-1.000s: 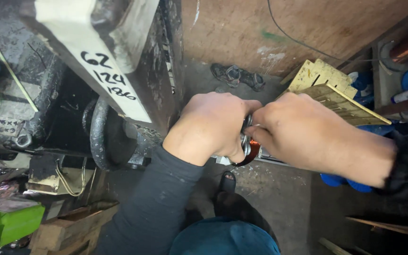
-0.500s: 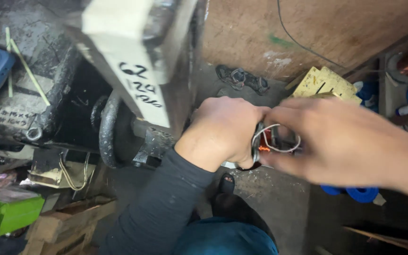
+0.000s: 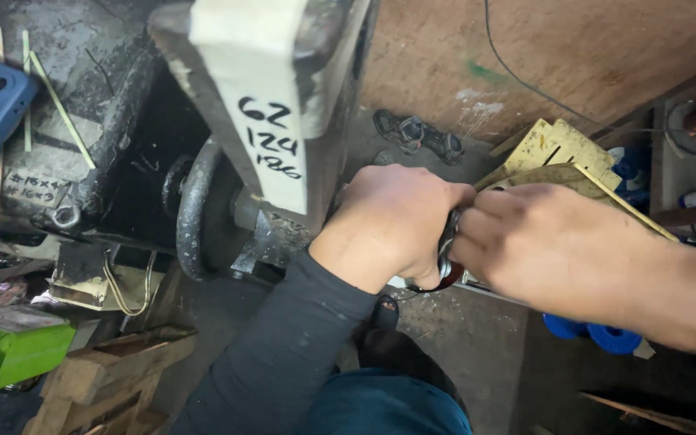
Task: Winding copper wire onto a motor stator using a manual winding machine and securing the ends
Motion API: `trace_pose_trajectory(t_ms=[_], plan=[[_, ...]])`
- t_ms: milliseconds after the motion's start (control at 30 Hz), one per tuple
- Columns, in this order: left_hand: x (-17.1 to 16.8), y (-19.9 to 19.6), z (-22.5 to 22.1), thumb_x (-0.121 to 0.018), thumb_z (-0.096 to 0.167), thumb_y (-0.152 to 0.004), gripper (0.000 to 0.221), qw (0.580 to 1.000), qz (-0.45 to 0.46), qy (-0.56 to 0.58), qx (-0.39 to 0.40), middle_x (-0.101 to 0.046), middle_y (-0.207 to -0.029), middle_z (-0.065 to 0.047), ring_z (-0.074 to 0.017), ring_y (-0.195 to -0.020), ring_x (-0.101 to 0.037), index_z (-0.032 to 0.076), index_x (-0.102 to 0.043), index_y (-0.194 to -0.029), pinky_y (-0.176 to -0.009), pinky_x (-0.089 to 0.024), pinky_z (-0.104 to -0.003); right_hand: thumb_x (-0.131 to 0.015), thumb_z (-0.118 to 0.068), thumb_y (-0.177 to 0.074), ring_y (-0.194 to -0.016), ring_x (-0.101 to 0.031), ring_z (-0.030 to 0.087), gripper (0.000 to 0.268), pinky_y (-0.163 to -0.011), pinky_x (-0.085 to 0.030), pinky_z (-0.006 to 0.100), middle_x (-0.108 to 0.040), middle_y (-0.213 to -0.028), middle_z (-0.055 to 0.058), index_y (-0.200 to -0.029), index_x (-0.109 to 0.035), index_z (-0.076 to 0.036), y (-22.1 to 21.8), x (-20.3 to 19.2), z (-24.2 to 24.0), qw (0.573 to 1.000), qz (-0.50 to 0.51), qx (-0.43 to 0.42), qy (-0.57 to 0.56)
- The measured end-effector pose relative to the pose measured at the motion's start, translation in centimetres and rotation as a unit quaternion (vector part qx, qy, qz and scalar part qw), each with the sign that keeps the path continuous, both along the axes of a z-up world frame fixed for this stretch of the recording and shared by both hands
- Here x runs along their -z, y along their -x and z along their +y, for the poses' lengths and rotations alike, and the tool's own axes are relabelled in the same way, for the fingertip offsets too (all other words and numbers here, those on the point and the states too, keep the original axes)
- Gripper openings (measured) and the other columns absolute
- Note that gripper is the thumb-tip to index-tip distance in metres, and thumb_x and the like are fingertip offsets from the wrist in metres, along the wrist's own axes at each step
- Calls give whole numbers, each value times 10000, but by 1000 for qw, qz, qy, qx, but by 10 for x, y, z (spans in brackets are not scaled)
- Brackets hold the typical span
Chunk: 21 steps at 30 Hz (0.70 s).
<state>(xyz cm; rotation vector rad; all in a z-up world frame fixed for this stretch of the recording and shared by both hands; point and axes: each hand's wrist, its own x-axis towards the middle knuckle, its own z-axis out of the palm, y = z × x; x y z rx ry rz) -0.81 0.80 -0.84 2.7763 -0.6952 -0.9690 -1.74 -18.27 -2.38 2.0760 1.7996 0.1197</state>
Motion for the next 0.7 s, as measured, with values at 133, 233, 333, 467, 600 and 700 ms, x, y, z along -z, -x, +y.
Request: trace_pose_trajectory(t_ms=[133,233,333,467,600,700], plan=[[3,0,1,-844,383,-734,670,1000,-9,16,-1,-717,-1227,19,-302,-1124,-717,388,-588,-1353,-788,-621,-490,-701,-382,-967,-620,-617,334,333,-655,-507,440,-664,-651,100,-715,-678,-164,-9,-1,16,862,257,435,-37],[-8,0,0,-819,433,-810,699,999,29,-18,0,-680,-1299,47,-288,-1217,-670,368,-513,-1435,-874,-589,-466,-737,-115,-936,-482,-478,174,308,-554,-390,310,-661,-545,107,-682,-871,-5,-2,-30,54,567,451,675,-139],[7,-1,0,-798,459,-763,563,1000,-13,21,-3,-738,-1157,21,-296,-1098,-718,324,-578,-1263,-793,-595,-455,-767,-191,-1042,-420,-476,226,448,-384,-371,342,-611,-554,156,-675,-746,64,-3,-14,36,518,509,663,-182],[3,-1,0,-900,379,-730,718,1000,10,4,-1,-723,-1218,23,-291,-1135,-716,370,-554,-1359,-819,-608,-459,-675,-334,-1029,-492,-596,186,475,-495,-480,328,-719,-581,93,-658,-730,-44,-1,-50,45,625,389,676,-46],[4,0,2,-870,422,-728,705,1000,-17,18,-3,-742,-1190,-6,-325,-1105,-735,391,-582,-1371,-815,-621,-470,-677,-389,-947,-760,-751,272,209,-706,-561,431,-799,-864,-6,-1063,-769,-243,4,-38,13,877,244,398,-118],[6,0,1,-891,381,-711,712,999,-24,25,2,-747,-1183,-9,-323,-1089,-741,392,-590,-1357,-801,-624,-474,-656,-179,-981,-843,-769,288,123,-740,-589,435,-806,-974,37,-1011,-744,-98,8,-29,7,888,269,280,-245]])
